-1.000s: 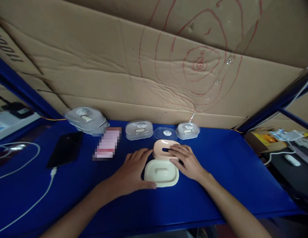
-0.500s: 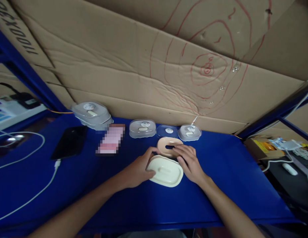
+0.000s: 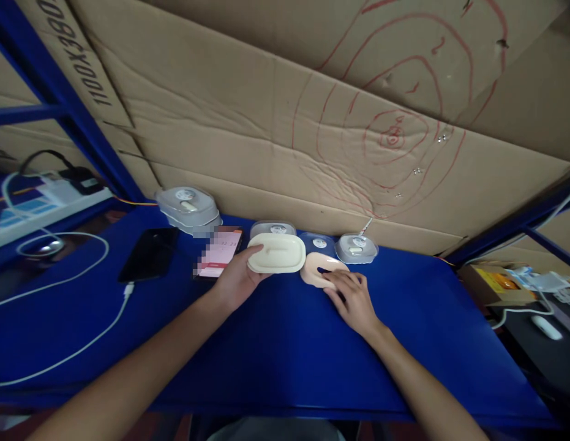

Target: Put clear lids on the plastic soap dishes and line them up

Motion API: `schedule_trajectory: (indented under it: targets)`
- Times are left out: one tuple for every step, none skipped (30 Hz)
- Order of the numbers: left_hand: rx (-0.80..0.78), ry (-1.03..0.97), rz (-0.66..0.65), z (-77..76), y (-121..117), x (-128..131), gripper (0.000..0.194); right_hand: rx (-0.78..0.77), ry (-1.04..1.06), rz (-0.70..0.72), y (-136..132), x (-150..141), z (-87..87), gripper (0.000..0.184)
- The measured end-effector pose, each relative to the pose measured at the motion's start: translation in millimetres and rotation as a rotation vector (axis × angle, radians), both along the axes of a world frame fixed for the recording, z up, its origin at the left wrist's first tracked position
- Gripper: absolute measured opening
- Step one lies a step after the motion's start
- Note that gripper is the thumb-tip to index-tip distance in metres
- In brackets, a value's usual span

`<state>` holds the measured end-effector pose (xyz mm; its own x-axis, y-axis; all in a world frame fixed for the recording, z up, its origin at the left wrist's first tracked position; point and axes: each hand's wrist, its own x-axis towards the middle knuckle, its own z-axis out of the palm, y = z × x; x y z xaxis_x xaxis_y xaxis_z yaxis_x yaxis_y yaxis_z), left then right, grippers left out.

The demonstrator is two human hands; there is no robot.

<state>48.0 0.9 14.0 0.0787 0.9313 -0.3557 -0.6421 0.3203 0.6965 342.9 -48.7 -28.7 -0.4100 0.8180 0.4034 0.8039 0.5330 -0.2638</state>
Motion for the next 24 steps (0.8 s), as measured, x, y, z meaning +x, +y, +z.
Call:
schedule_trajectory:
  targets:
    - [0.008,0.002,0.010,-1.9,0.1,0.7,0.038,0.017,0.054,-0.032,-0.1,0.9,0.4,0.034]
    - [0.015,0.009,0.009,-3.9,-0.5,1.9,0.038,0.035,0.113,-0.066,-0.4,1.8,0.9,0.033]
    - [0.020,0.016,-0.007,-5.9,-1.8,3.5,0.038,0.055,0.167,-0.097,-0.9,2.5,1.5,0.032]
    - [0.025,0.019,-0.041,-7.8,-4.0,5.8,0.038,0.073,0.206,-0.112,-1.8,2.8,2.2,0.031]
    - [0.031,0.017,-0.089,-9.5,-6.9,8.7,0.039,0.088,0.222,-0.107,-3.2,2.6,3.0,0.030]
    - [0.037,0.008,-0.149,-11.3,-10.6,12.1,0.040,0.100,0.216,-0.081,-5.0,1.5,3.8,0.030]
    - [0.042,-0.007,-0.216,-13.0,-14.8,16.1,0.043,0.110,0.190,-0.041,-7.3,-0.4,4.7,0.031]
    - [0.047,-0.025,-0.286,-14.8,-19.3,20.2,0.045,0.117,0.150,0.008,-9.9,-3.1,5.5,0.033]
    - [0.056,-0.047,-0.360,-16.6,-23.9,24.4,0.048,0.124,0.106,0.056,-12.8,-6.4,6.1,0.037]
    - [0.068,-0.072,-0.431,-18.3,-28.1,28.2,0.051,0.128,0.065,0.096,-15.5,-10.0,6.5,0.041]
    - [0.084,-0.099,-0.500,-19.9,-31.8,31.7,0.053,0.132,0.032,0.126,-18.1,-13.7,6.5,0.045]
    - [0.106,-0.130,-0.560,-21.2,-34.7,34.4,0.056,0.132,0.006,0.148,-20.2,-17.2,6.2,0.048]
    - [0.131,-0.159,-0.602,-22.2,-36.8,36.5,0.059,0.130,-0.016,0.166,-21.9,-20.1,5.6,0.051]
    - [0.156,-0.180,-0.623,-22.9,-38.1,38.0,0.062,0.124,-0.034,0.181,-23.0,-22.3,4.8,0.053]
    - [0.181,-0.189,-0.623,-23.3,-38.7,38.7,0.062,0.116,-0.050,0.193,-23.5,-23.6,3.9,0.055]
    - [0.201,-0.180,-0.606,-23.5,-38.8,38.9,0.059,0.108,-0.064,0.205,-23.2,-24.1,2.9,0.056]
    - [0.211,-0.157,-0.580,-23.5,-38.3,38.6,0.056,0.095,-0.078,0.223,-22.1,-23.8,2.1,0.057]
    - [0.208,-0.127,-0.549,-23.3,-37.3,37.6,0.053,0.078,-0.090,0.243,-19.8,-22.8,1.2,0.057]
    - [0.192,-0.099,-0.517,-22.8,-35.8,36.1,0.052,0.060,-0.094,0.262,-16.3,-21.4,0.4,0.057]
    - [0.165,-0.077,-0.477,-22.1,-33.8,33.9,0.050,0.038,-0.088,0.271,-11.4,-19.9,-0.5,0.057]
    - [0.128,-0.059,-0.424,-21.1,-31.3,30.9,0.047,0.015,-0.074,0.264,-5.3,-18.5,-1.6,0.057]
    - [0.091,-0.044,-0.356,-19.5,-28.2,27.4,0.045,-0.008,-0.056,0.238,2.0,-17.4,-2.9,0.058]
    - [0.058,-0.029,-0.278,-17.6,-24.8,23.4,0.042,-0.026,-0.040,0.194,10.0,-16.7,-4.6,0.058]
    - [0.032,-0.012,-0.201,-15.2,-21.2,19.2,0.039,-0.041,-0.033,0.142,18.0,-16.3,-6.4,0.059]
